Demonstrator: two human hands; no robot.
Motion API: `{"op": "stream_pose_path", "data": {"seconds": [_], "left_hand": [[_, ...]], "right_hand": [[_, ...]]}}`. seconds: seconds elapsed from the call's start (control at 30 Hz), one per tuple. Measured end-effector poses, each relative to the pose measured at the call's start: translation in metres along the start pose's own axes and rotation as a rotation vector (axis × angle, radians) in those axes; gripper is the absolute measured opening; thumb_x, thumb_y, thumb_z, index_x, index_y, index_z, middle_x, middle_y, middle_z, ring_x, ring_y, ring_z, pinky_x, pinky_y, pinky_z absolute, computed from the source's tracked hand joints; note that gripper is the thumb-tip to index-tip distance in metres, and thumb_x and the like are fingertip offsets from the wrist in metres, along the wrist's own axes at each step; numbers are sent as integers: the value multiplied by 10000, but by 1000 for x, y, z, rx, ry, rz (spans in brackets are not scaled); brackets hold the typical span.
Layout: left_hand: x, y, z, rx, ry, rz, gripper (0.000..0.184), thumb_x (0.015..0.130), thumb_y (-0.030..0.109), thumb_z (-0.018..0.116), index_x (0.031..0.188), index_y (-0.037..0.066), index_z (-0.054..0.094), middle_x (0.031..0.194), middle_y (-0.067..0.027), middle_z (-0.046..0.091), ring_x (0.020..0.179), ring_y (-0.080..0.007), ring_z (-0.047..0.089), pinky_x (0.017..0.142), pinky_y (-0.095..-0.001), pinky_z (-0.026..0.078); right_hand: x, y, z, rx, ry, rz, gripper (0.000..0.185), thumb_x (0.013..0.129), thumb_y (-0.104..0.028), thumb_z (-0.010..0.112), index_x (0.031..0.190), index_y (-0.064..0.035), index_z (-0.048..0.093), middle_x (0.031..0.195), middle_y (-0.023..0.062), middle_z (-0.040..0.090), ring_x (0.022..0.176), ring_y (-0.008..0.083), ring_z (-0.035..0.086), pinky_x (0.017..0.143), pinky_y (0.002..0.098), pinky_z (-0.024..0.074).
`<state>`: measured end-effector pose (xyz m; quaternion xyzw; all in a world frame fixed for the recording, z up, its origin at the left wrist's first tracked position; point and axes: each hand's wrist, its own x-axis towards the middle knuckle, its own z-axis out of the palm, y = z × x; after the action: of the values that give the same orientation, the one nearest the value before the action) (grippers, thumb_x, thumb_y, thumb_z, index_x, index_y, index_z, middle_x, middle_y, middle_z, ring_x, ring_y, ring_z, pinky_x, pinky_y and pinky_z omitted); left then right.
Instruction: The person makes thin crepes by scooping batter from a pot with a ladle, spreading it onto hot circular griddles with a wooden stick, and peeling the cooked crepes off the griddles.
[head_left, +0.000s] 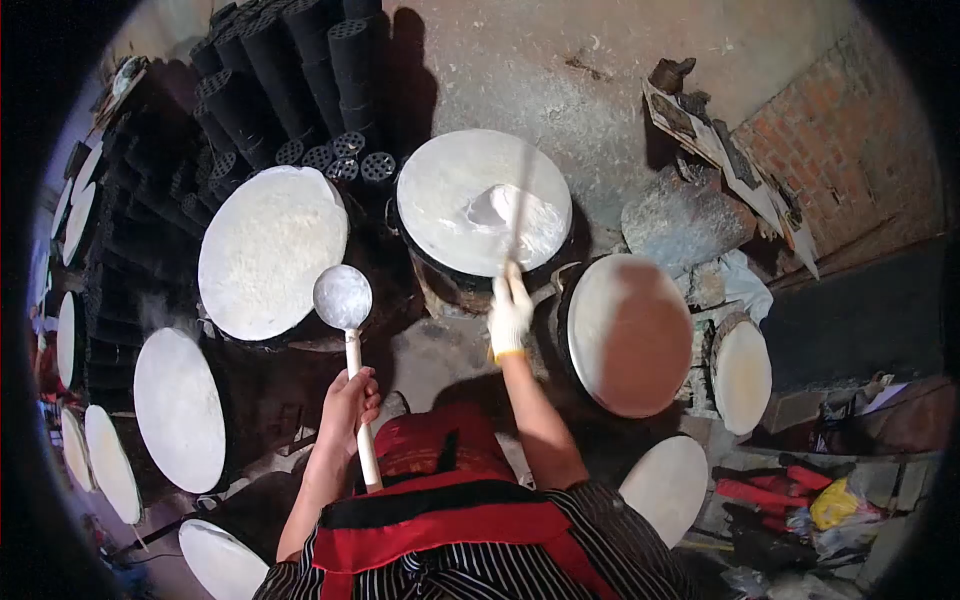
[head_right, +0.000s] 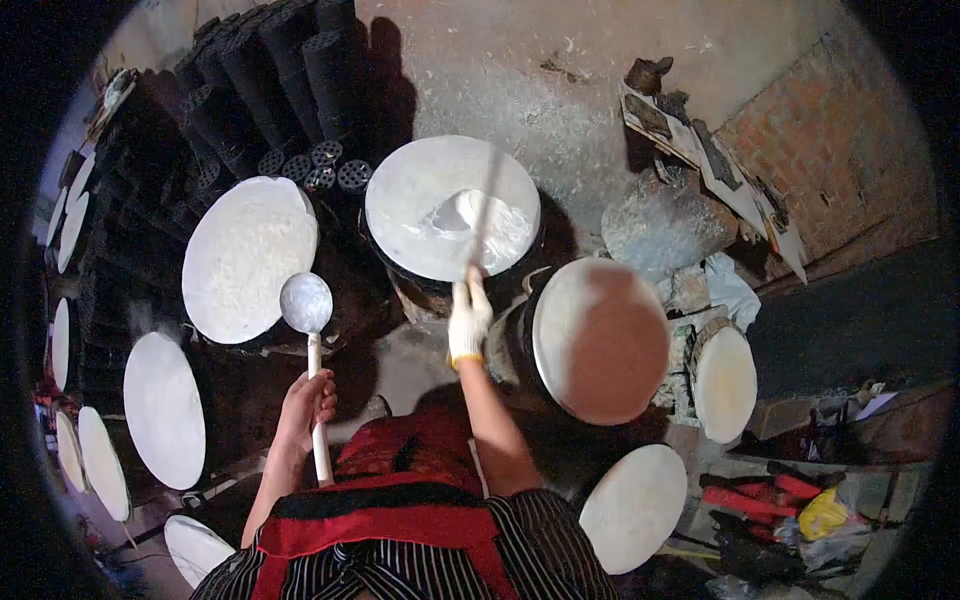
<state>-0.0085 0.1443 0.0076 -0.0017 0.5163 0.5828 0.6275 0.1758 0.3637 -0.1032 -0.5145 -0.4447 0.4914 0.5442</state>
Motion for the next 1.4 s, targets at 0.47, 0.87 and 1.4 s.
{"op": "stream_pose_path", "data": {"seconds": [0.47,0.87,1.4], "left_hand": [[7,-2,-1,26,21,-25,128,925,153,540,921,70,442,721,-11,431,552,-76,411,408,-203,326],[11,-12,6,54,-62,-65,123,933,157,528,903,97,424,726,-3,423,562,-81,408,416,-202,319],[197,8,98,578,-52,181,102,845,66,493,788,34,414,623,-37,425,464,-145,424,407,-303,398]], "right_hand": [[-2,-20,-55,-440,-94,-70,397,903,-110,571,1269,31,506,1246,170,572,1139,176,542,974,278,390],[16,-18,-64,-457,-169,-177,404,899,-166,578,1244,35,518,1230,202,568,1117,244,574,954,281,409],[-118,16,-83,-220,-122,-135,379,909,-97,552,1255,51,516,1210,129,584,1101,175,550,963,277,395]]}}
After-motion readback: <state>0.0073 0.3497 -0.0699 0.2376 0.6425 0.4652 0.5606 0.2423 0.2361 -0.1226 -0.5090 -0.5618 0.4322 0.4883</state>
